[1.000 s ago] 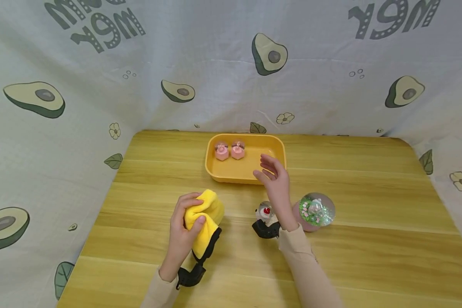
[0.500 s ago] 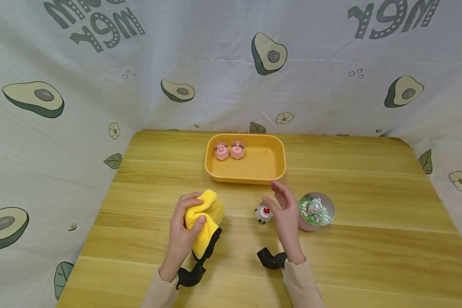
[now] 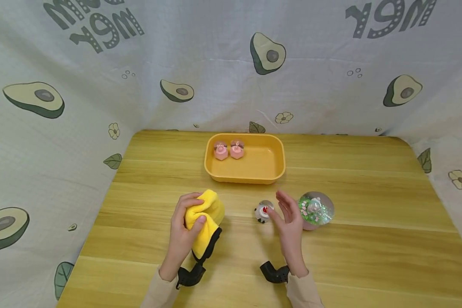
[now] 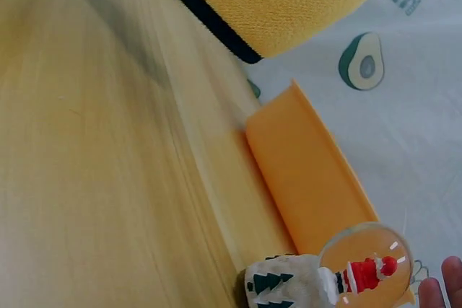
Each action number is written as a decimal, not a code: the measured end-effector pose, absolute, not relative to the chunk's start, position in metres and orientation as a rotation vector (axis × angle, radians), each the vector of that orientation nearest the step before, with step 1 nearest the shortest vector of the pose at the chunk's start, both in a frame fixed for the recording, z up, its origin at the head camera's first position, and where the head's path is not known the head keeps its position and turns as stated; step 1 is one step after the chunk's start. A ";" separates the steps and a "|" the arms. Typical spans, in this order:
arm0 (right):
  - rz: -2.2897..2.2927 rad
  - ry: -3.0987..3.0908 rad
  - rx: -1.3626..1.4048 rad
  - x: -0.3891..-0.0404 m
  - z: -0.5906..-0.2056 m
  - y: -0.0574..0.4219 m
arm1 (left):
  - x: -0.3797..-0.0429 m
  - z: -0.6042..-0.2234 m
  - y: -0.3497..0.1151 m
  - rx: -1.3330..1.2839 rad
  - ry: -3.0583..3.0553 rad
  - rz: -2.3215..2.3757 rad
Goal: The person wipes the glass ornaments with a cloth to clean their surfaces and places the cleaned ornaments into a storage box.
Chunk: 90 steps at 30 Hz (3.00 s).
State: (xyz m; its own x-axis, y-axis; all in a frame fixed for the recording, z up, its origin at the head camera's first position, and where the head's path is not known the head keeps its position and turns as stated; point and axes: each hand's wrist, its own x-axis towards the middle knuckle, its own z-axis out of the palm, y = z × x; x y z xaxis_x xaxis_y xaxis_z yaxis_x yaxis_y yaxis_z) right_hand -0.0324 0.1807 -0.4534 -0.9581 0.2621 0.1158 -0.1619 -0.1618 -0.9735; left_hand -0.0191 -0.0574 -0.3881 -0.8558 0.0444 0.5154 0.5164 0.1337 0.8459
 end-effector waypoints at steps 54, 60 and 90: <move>1.808 -2.532 -0.416 -0.033 -0.489 0.179 | -0.021 -0.393 -0.057 -0.504 -2.082 -1.805; 1.996 -2.427 -0.401 -0.031 -0.471 0.178 | -0.021 -0.395 -0.057 -0.503 -2.085 -1.805; 2.319 -1.923 0.317 -0.016 -0.401 0.165 | -0.023 -0.393 -0.054 -0.555 -2.034 -1.872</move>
State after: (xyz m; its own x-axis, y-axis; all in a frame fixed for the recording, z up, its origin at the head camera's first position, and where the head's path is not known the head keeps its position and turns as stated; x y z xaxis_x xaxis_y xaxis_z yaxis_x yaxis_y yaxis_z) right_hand -0.0156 0.1651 -0.4012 -0.9718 -0.0464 0.2311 -0.2185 -0.1902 -0.9571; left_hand -0.0231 -0.0536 -0.3928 -0.8731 0.0666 0.4829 0.4868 0.0659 0.8710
